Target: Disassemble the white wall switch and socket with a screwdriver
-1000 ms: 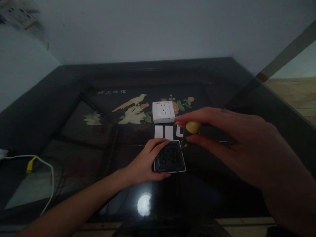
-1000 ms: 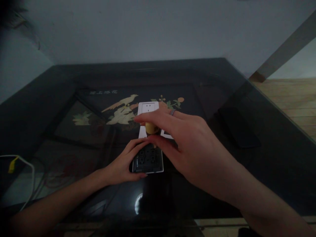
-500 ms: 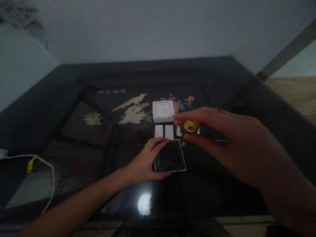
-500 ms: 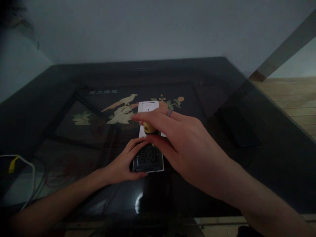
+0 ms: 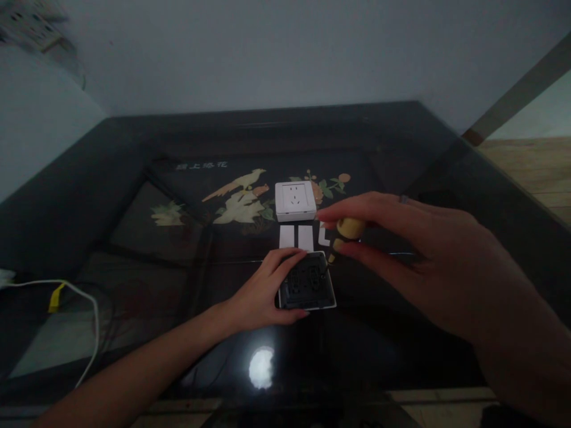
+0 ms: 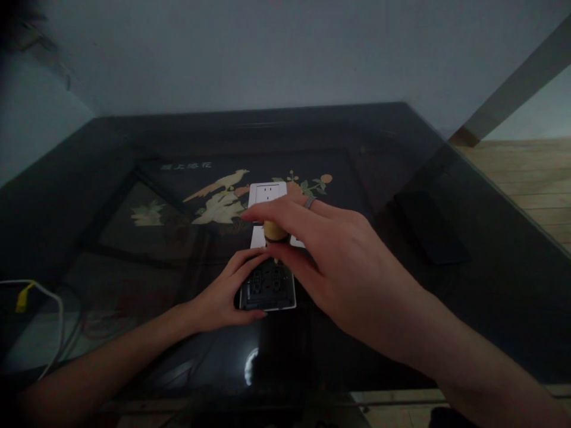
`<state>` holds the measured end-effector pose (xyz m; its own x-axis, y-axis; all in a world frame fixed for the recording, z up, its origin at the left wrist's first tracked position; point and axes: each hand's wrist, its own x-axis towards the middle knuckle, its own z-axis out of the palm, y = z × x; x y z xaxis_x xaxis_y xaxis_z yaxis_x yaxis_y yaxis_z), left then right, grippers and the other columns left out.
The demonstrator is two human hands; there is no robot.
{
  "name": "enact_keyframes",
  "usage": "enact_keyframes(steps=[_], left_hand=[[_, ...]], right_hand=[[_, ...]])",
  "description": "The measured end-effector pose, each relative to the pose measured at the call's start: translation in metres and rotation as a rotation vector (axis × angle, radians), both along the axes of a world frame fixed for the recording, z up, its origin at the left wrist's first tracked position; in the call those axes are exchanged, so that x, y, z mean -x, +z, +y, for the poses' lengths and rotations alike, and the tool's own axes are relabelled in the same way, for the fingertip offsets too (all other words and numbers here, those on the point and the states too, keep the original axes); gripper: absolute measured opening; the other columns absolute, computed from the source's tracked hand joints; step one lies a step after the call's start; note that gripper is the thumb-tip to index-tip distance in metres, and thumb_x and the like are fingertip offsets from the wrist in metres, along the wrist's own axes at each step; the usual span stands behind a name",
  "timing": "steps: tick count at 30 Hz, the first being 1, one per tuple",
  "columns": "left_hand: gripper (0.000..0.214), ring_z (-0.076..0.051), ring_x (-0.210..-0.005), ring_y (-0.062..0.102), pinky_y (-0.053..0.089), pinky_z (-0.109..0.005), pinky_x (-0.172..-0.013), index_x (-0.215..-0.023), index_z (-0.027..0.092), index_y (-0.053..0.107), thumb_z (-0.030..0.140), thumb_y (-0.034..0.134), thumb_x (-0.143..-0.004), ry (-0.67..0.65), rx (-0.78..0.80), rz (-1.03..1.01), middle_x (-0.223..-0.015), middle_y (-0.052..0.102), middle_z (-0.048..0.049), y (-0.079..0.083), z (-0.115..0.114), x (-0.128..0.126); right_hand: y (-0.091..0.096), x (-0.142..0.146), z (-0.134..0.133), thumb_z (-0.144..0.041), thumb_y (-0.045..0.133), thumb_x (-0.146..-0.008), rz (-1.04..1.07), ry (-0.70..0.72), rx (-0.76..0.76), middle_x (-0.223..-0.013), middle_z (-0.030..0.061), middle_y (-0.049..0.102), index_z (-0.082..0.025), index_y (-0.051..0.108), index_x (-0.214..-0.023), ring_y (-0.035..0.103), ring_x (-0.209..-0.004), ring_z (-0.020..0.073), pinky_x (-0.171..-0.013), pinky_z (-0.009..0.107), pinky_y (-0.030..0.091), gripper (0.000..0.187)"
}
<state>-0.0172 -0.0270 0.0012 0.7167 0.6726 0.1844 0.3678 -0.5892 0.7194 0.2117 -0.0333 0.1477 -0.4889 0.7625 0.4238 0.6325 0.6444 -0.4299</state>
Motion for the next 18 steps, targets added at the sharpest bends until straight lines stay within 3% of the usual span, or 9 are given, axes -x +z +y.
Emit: enact_keyframes(steps=[4, 8, 14, 18], left_hand=[[0.093, -0.037, -0.131, 0.036, 0.037, -0.059, -0.109, -0.149, 0.028, 0.021, 0.043, 0.075, -0.075, 0.003, -0.002, 0.004, -0.143, 0.034, -0.0142, -0.001, 0.0, 0.0], [0.094, -0.037, -0.13, 0.038, 0.038, -0.058, -0.108, -0.149, 0.028, 0.021, 0.043, 0.076, -0.074, 0.009, -0.005, 0.015, -0.143, 0.035, -0.0134, -0.001, 0.0, 0.001], [0.096, -0.038, -0.132, 0.035, 0.038, -0.059, -0.108, -0.15, 0.03, 0.018, 0.043, 0.076, -0.075, 0.001, 0.011, 0.011, -0.144, 0.033, -0.0133, 0.0, 0.0, 0.001], [0.095, -0.037, -0.132, 0.035, 0.037, -0.059, -0.109, -0.15, 0.029, 0.018, 0.045, 0.075, -0.076, -0.001, 0.009, 0.008, -0.144, 0.032, -0.0136, -0.002, 0.0, 0.001]], right_hand=[[-0.001, -0.003, 0.001, -0.018, 0.06, -0.09, 0.003, 0.062, 0.022, -0.121, 0.0042, 0.067, -0.022, 0.064, -0.11, 0.065, -0.108, 0.0186, -0.09, 0.031, 0.054, 0.021], [-0.01, 0.008, -0.001, -0.026, 0.067, -0.087, 0.063, -0.076, -0.129, -0.097, 0.003, 0.068, -0.024, 0.068, -0.093, 0.068, -0.083, 0.0172, -0.074, 0.03, 0.057, 0.007], [-0.005, 0.006, -0.001, -0.016, 0.063, -0.087, 0.023, -0.11, -0.026, -0.104, -0.0006, 0.074, -0.027, 0.065, -0.113, 0.071, -0.089, 0.0195, -0.079, 0.032, 0.058, 0.029], [-0.003, 0.0, 0.0, -0.023, 0.057, -0.092, 0.035, -0.002, 0.006, -0.113, 0.0009, 0.07, -0.026, 0.066, -0.11, 0.067, -0.105, 0.0205, -0.086, 0.032, 0.056, 0.02]])
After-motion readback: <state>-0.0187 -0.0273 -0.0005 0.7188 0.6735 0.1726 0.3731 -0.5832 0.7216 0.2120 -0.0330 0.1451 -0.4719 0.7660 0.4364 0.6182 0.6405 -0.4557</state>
